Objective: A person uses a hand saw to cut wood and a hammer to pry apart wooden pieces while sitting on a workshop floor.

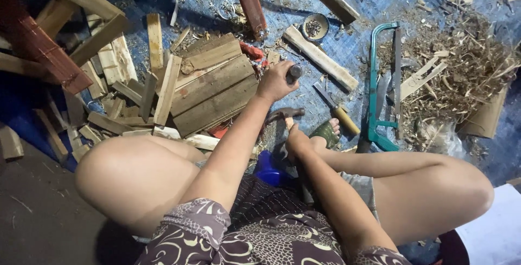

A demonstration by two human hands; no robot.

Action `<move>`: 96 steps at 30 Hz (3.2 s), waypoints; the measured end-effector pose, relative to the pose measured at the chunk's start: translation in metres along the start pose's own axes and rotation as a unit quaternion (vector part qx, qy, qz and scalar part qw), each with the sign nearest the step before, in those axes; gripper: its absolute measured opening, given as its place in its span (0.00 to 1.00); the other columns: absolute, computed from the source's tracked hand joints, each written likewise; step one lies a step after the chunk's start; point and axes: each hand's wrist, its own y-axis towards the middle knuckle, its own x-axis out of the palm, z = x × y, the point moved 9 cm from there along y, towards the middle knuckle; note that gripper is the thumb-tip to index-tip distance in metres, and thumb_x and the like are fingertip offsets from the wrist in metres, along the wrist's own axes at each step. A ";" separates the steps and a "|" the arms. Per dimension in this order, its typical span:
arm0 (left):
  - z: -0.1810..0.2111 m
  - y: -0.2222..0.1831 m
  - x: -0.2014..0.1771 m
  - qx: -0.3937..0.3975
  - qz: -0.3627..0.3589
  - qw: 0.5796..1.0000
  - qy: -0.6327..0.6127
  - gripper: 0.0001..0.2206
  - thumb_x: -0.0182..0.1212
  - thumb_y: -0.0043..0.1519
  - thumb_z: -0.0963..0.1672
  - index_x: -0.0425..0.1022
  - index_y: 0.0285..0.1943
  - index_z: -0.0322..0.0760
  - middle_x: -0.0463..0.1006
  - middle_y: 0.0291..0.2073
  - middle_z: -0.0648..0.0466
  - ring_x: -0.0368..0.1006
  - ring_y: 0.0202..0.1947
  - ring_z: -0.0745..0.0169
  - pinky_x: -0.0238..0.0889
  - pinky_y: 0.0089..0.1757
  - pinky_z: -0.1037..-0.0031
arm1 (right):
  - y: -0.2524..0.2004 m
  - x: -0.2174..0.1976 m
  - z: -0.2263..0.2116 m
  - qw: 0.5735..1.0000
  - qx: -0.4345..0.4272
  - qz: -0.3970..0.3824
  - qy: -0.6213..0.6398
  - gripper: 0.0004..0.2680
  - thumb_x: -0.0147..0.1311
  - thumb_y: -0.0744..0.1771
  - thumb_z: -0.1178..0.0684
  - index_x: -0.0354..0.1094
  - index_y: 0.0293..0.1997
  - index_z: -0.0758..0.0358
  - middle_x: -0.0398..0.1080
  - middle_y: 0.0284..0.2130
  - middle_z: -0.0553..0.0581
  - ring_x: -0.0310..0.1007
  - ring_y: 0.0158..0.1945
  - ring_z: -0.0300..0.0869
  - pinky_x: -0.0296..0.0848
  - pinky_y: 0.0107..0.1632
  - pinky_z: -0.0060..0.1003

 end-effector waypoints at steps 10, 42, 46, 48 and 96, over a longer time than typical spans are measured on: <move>-0.022 0.001 0.009 -0.037 -0.041 0.998 -0.028 0.15 0.68 0.48 0.50 0.73 0.40 0.46 0.77 0.30 0.47 0.78 0.38 0.40 0.72 0.40 0.52 | -0.188 -0.205 0.040 0.763 -0.110 0.171 0.614 0.08 0.58 0.65 0.54 0.68 0.45 0.64 0.69 0.22 0.60 0.73 0.20 0.45 0.75 0.23 0.39; 0.027 0.015 -0.013 -0.092 -0.071 0.993 -0.012 0.15 0.66 0.50 0.52 0.74 0.43 0.50 0.80 0.35 0.49 0.79 0.41 0.42 0.74 0.43 0.50 | -0.385 -0.315 0.043 0.515 -0.470 0.333 0.635 0.07 0.44 0.67 0.67 0.57 0.50 0.72 0.54 0.15 0.59 0.54 0.11 0.39 0.56 0.13 0.34; 0.028 0.012 -0.005 -0.098 -0.070 0.993 -0.014 0.15 0.66 0.50 0.53 0.74 0.42 0.50 0.80 0.34 0.52 0.80 0.41 0.44 0.75 0.43 0.52 | -0.319 -0.284 0.082 0.571 -0.416 0.319 0.632 0.13 0.44 0.71 0.60 0.53 0.62 0.72 0.56 0.14 0.58 0.58 0.10 0.40 0.58 0.14 0.36; 0.028 0.012 0.000 -0.096 -0.078 0.992 -0.014 0.15 0.66 0.51 0.53 0.74 0.43 0.50 0.80 0.34 0.52 0.79 0.41 0.44 0.75 0.43 0.51 | -0.285 -0.268 0.092 0.590 -0.392 0.299 0.639 0.17 0.43 0.72 0.58 0.50 0.70 0.71 0.56 0.14 0.58 0.58 0.10 0.41 0.58 0.13 0.37; 0.087 0.063 -0.127 0.039 0.139 0.986 -0.081 0.15 0.73 0.54 0.45 0.77 0.48 0.42 0.82 0.35 0.50 0.81 0.39 0.47 0.76 0.43 0.61 | 0.057 -0.166 -0.057 0.906 -0.232 0.312 0.170 0.09 0.60 0.63 0.58 0.76 0.45 0.51 0.72 0.34 0.55 0.78 0.42 0.56 0.76 0.47 0.49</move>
